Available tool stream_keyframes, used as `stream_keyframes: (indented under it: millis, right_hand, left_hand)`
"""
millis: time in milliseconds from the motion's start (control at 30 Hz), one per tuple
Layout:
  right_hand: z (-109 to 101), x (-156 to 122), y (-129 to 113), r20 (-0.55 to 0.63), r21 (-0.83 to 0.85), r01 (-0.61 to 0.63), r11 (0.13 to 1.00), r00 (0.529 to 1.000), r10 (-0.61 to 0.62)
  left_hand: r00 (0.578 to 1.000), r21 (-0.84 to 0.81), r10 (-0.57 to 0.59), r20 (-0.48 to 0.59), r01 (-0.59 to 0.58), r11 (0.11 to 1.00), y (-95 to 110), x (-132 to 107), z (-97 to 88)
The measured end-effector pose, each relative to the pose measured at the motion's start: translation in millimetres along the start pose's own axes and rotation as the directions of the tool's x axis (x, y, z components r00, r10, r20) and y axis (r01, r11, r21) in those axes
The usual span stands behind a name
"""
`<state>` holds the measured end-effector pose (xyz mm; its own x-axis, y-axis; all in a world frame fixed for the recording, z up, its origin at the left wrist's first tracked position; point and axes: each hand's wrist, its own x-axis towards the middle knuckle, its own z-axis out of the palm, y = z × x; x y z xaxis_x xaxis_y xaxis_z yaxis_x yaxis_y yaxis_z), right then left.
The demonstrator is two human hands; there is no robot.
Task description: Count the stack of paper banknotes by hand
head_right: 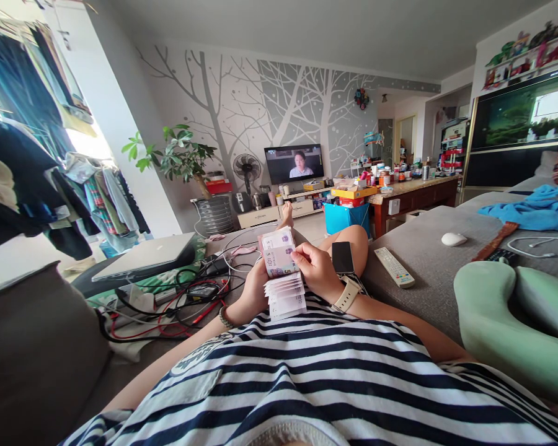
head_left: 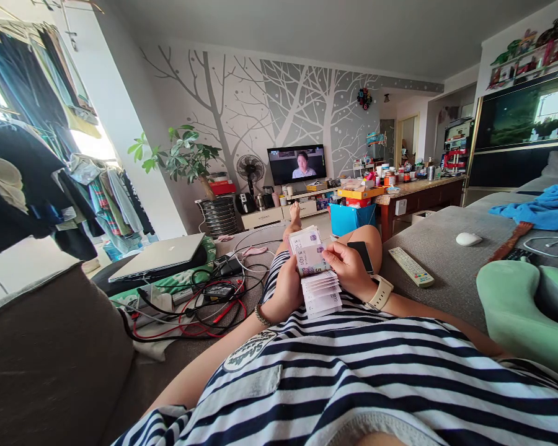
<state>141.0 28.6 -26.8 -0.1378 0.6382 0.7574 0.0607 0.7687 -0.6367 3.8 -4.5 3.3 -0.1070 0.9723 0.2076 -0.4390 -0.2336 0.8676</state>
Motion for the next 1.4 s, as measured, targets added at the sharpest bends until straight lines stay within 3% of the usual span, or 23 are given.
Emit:
stream_keyframes:
  millis: [267,833,1067,1267,1400]
  right_hand:
    - [0,0,1,-0.002,0.013,-0.005,1.000,1.000,0.005]
    - [2,-1,2,-0.045,0.010,0.018,1.000,0.999,-0.018]
    - [3,-1,2,-0.055,0.018,0.041,0.999,0.998,-0.040]
    - [2,-3,-5,-0.051,-0.002,0.038,0.999,0.998,-0.038]
    - [0,-4,-8,-0.016,-0.013,0.075,0.997,0.997,-0.075]
  left_hand:
    - [0.997,0.031,0.029,-0.077,-0.027,0.999,-3,2,-1.9]
    - [1.000,-0.005,0.002,0.008,-0.002,1.000,-5,5,-2.2]
    - [0.999,0.028,0.009,-0.047,-0.008,1.000,-1,0,0.8]
    - [1.000,-0.009,0.011,0.012,-0.011,1.000,-1,0,1.3]
    - [1.000,0.000,-0.012,-0.021,0.012,1.000,2,-2,3.4]
